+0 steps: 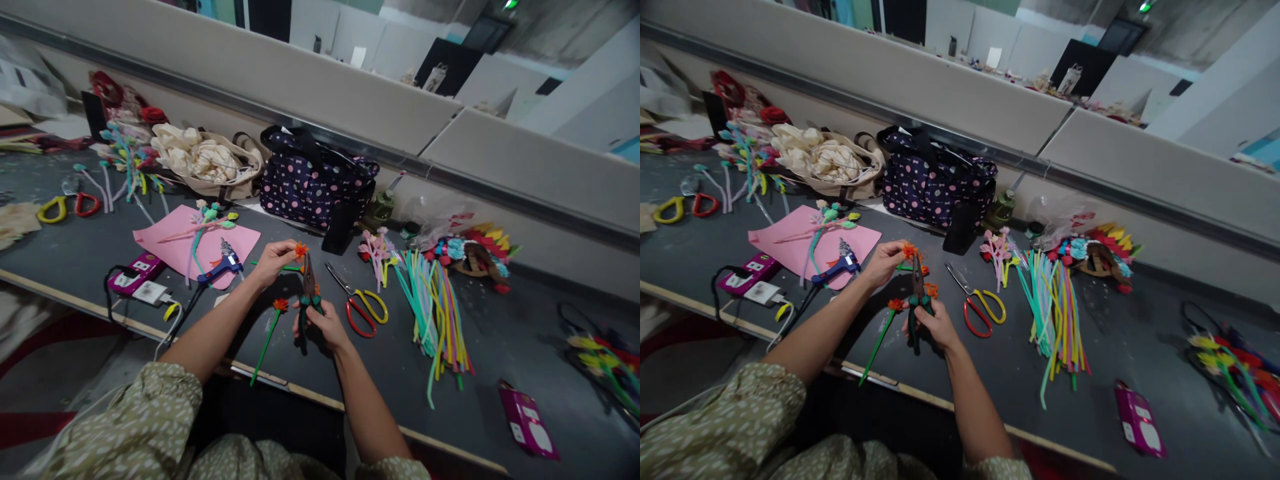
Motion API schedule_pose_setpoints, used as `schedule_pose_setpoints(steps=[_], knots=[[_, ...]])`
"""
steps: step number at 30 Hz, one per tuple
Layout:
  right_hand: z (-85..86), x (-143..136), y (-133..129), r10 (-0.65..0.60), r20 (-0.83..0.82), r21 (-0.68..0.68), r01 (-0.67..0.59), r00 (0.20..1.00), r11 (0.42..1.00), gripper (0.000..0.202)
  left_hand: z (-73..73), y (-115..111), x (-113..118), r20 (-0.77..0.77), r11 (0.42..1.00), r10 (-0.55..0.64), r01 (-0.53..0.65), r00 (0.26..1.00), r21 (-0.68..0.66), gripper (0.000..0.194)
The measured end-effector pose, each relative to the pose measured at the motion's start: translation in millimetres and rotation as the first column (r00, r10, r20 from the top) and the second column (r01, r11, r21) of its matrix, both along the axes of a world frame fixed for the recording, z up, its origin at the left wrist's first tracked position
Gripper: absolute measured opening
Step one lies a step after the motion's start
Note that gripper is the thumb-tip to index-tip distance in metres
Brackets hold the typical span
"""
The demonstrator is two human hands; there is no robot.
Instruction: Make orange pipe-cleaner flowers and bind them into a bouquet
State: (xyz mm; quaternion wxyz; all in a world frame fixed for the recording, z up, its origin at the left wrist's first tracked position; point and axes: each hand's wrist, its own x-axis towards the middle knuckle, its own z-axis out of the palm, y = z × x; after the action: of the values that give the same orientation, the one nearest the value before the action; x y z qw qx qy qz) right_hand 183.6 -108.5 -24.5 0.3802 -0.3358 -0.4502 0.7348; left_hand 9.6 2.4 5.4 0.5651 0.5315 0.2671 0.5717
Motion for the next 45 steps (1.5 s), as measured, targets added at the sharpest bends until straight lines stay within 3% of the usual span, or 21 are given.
schedule_pose_setpoints(steps=[13, 20, 25, 45], knots=[[-0.9, -1, 0, -0.046, 0.022, 0.022, 0.045, 0.999, 0.999, 0.043, 1.8, -1, 1, -0.011, 1.000, 0.004, -0.004, 1.000, 0.008, 0.022], [3.3, -1, -1, -0.007, -0.014, 0.038, 0.007, 1.000, 0.999, 0.045, -6.0, 3, 1, 0.024, 0.997, 0.009, -0.007, 1.000, -0.072, 0.024], [2.4, 0, -1, -0.006, -0.066, -0.022, 0.004, 0.998, 1.000, 0.045, -9.0, 3, 0, 0.042, 0.995, 0.012, -0.007, 0.999, -0.096, 0.023], [-1.3, 0, 0, 0.028, -0.079, -0.028, -0.030, 0.997, 0.999, 0.040, -5.4, 2, 0, -0.026, 0.999, -0.025, 0.026, 0.999, 0.031, 0.022]])
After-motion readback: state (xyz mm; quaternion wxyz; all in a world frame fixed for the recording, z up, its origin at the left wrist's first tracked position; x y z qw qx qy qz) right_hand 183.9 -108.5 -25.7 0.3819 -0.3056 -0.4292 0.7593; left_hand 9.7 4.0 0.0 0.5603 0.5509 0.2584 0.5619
